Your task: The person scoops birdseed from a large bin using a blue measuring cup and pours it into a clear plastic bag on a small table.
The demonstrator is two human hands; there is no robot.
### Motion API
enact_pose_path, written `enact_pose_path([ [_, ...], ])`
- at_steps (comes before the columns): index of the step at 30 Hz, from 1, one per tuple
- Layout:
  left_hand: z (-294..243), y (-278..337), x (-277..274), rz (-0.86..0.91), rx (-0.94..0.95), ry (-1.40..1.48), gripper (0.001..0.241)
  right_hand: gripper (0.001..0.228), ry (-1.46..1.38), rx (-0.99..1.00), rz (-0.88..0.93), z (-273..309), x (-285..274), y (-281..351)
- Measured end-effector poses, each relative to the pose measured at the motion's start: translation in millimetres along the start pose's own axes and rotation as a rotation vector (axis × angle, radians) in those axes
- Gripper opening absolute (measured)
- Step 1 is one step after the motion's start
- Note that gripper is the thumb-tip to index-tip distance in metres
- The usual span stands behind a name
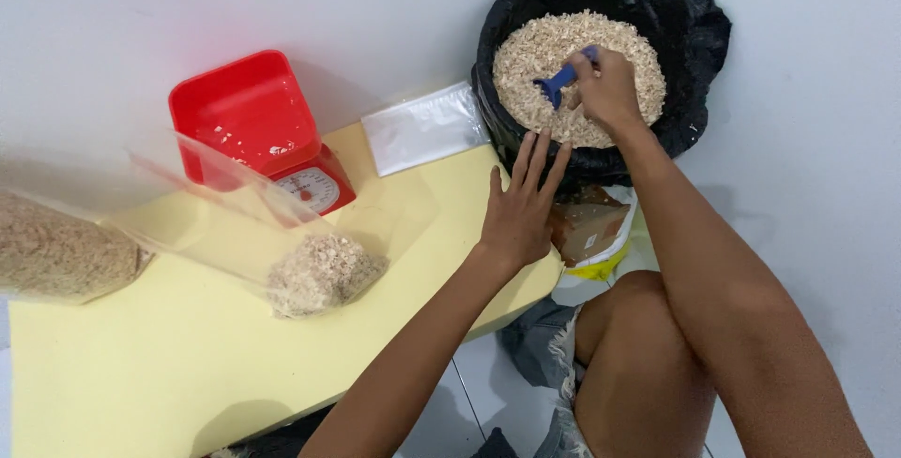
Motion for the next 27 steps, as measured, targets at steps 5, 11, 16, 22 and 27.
enact_pose_path([
  [5,-0.5,3.1,-6.9,0.001,0.003,-0.005,0.132,0.031,-0.273,0.355,-0.074,-30.7,-4.8,9.9],
  [11,-1.3,-1.6,3.8,0.050,-0.014,0.096,0.126,0.032,-0.683,0.592,-0.101,-86.1,-9.7,6.9],
  [16,0.2,2.5,-1.6,0.071,-0.006,0.068,0.126,0.034,-0.773,0.539,-0.130,-68.0,-18.0,13.3],
  [22,1.3,-1.0,7.3,0.105,0.002,0.083,0.138,0.034,-0.733,0.508,-0.094,-75.9,-16.6,2.5],
  [27,2.6,-1.8,9.8,0.073,0.022,0.085,0.129,0.035,-0.621,0.511,-0.081,-67.6,-16.1,7.2],
])
Point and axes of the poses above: each hand's wrist, its own y-axis away from the middle knuckle, its own x-axis out of the palm, z = x × y, the point moved 10 cm from there along -y, towards the middle knuckle, and after that the axes turned 8 degrees about -y, right-handed, at the moved point
